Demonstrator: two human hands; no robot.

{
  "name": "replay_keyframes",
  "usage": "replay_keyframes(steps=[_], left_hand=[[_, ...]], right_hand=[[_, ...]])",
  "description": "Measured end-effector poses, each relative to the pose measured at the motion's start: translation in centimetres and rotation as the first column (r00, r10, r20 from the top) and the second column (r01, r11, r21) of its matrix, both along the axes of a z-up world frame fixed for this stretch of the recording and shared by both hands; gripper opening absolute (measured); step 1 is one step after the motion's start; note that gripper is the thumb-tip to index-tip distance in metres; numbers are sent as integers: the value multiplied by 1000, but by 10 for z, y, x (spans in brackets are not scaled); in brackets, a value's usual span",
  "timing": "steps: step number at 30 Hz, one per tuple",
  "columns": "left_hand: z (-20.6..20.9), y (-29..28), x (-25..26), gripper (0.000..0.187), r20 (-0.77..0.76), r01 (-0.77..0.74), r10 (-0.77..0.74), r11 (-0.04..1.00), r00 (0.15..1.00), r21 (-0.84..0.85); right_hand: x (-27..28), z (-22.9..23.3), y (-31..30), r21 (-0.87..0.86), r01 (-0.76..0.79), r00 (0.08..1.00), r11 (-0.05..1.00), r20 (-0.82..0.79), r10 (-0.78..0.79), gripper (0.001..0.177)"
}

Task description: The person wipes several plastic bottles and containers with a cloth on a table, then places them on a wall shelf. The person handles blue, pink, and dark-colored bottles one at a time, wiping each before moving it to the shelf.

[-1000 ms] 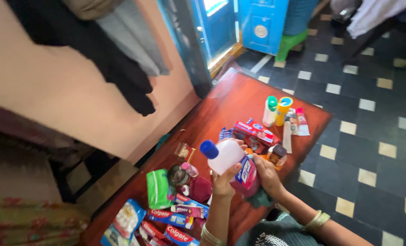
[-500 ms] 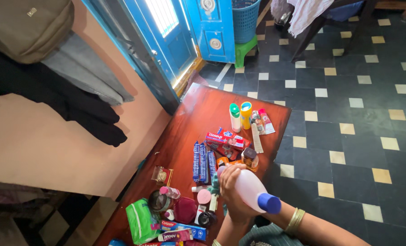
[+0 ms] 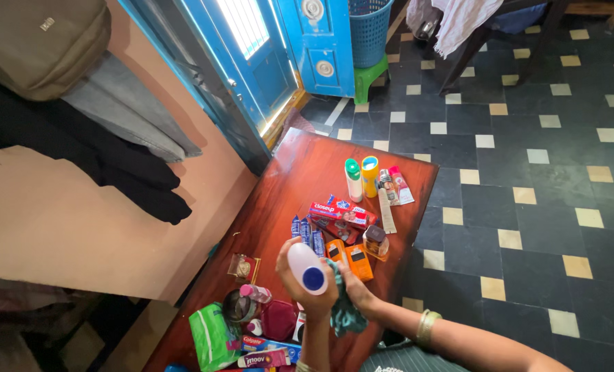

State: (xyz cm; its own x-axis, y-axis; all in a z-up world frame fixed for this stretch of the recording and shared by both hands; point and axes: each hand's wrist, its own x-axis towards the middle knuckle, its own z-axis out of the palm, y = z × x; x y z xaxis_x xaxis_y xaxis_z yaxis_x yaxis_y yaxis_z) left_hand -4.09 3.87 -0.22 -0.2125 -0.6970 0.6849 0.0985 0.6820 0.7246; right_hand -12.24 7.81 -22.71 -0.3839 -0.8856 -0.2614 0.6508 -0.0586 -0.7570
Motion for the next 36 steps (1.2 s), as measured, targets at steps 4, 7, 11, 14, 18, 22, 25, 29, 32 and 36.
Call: replay_keyframes(steps=[4,7,11,14,18,22,25,29,32,36], left_hand=[[11,-5,10,60,-23,39,-40,999,999,-5],[18,-8,19,55,-2,131,-131,989,991,71],[21,-7,31,56,-32,219,-216,964,976,152],[21,-2,37,61,-263,434,-345,721,901,540],[20,5,49,57,-181,392,-347,818,920,421],[15,13,63,51,-207,419,-364,793,908,443],[5,19,76,39,-136,295,-264,807,955,512],[-15,24,84,28,-253,207,-64,778,965,593],[-26,31,98,26,-161,35,52,868,986,494],[-37,54,119,35,-203,35,94,832,975,553]], right_hand=[[-10,-41,13,282,-118,750,952,-602,272,46],[-15,-34,23,537,-3,254,843,-815,520,45],[-26,12,24,486,8,468,874,-774,426,41],[-30,56,22,243,-29,758,970,-627,180,50],[-18,105,40,-40,-250,856,967,-477,201,59],[3,144,60,-62,-379,787,923,-546,286,86],[12,168,67,-22,-435,811,900,-444,381,81],[25,184,75,-29,-499,781,866,-449,434,74],[34,189,77,-28,-539,756,842,-456,469,70],[50,190,79,-63,-598,742,799,-418,523,64]])
